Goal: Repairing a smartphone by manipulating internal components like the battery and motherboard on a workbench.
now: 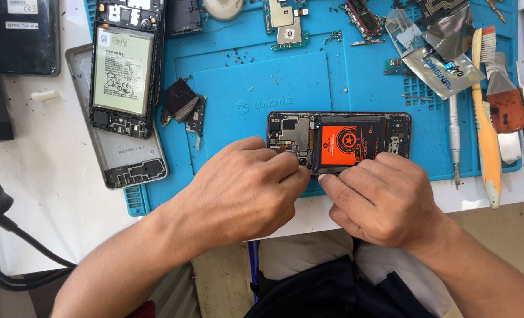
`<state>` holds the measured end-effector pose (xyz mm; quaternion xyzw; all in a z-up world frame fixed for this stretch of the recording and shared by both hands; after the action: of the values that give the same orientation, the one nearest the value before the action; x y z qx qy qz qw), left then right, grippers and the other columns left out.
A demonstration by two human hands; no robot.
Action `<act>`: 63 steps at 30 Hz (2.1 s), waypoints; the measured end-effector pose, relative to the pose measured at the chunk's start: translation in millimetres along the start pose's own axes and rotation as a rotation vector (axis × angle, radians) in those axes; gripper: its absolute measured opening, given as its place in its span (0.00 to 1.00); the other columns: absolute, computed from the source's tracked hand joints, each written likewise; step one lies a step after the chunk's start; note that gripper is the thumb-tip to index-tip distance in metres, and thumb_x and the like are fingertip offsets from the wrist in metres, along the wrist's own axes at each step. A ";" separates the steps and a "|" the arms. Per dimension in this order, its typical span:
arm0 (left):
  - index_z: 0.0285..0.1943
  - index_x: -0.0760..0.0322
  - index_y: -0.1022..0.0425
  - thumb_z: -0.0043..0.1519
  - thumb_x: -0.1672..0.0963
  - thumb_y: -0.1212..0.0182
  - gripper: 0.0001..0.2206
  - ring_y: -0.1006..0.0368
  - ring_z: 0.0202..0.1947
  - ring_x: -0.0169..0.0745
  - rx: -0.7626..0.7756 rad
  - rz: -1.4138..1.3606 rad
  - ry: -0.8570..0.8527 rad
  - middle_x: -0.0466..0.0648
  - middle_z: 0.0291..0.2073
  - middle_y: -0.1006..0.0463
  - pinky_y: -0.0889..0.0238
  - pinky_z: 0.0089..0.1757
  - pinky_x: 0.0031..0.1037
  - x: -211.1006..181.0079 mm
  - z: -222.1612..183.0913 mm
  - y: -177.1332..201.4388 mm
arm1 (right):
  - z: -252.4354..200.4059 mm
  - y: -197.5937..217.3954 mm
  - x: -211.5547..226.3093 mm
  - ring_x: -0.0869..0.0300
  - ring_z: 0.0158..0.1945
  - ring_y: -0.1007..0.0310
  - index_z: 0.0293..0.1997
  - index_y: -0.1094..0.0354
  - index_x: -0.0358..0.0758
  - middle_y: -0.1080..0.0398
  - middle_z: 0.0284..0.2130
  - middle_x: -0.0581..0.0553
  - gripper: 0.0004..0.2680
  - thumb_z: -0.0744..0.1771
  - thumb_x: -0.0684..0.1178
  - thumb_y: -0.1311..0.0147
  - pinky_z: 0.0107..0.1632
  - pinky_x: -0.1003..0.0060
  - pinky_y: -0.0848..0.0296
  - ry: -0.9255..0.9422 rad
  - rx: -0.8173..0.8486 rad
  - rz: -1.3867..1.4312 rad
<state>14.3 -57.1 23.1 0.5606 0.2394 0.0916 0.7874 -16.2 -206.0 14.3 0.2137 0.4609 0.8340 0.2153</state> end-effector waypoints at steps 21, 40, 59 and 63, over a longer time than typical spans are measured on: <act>0.25 0.59 0.38 0.57 0.65 0.46 0.11 0.40 0.15 0.45 -0.080 0.018 -0.013 0.45 0.20 0.41 0.52 0.24 0.35 -2.5 -1.0 2.6 | 3.1 2.7 -0.7 0.53 0.22 0.40 0.38 0.25 0.33 0.35 0.24 0.45 0.08 0.66 0.40 0.54 0.25 0.59 0.46 -0.008 -0.019 0.027; 0.27 0.59 0.36 0.61 0.64 0.46 0.11 0.42 0.17 0.43 -0.030 0.075 -0.011 0.44 0.21 0.41 0.50 0.26 0.34 -10.1 1.0 -1.7 | 1.7 2.3 -1.1 0.53 0.22 0.40 0.38 0.25 0.33 0.36 0.24 0.45 0.08 0.67 0.40 0.54 0.26 0.59 0.45 -0.012 -0.017 0.030; 0.28 0.55 0.33 0.69 0.62 0.48 0.14 0.40 0.18 0.40 -0.132 0.334 0.067 0.43 0.23 0.39 0.52 0.27 0.32 -21.4 -2.1 -8.5 | 3.3 1.0 3.2 0.52 0.22 0.42 0.36 0.25 0.32 0.35 0.24 0.45 0.07 0.64 0.37 0.53 0.25 0.58 0.47 0.002 -0.016 -0.014; 0.25 0.59 0.32 0.54 0.60 0.43 0.05 0.30 0.18 0.51 -0.146 0.106 0.062 0.46 0.20 0.30 0.49 0.24 0.38 -4.1 -3.5 -13.7 | 4.1 0.8 4.7 0.51 0.21 0.44 0.36 0.25 0.33 0.35 0.23 0.45 0.08 0.63 0.34 0.53 0.25 0.58 0.48 -0.003 -0.011 -0.046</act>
<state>7.4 -60.7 10.7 0.5106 0.2264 0.1675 0.8124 -18.0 -201.0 17.7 0.2030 0.4606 0.8312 0.2363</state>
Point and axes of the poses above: each hand's wrist, its own z-axis towards the middle knuckle, its own y-axis out of the back of the hand, x = y × z, the point moved 6 cm from there along z, towards the middle knuckle
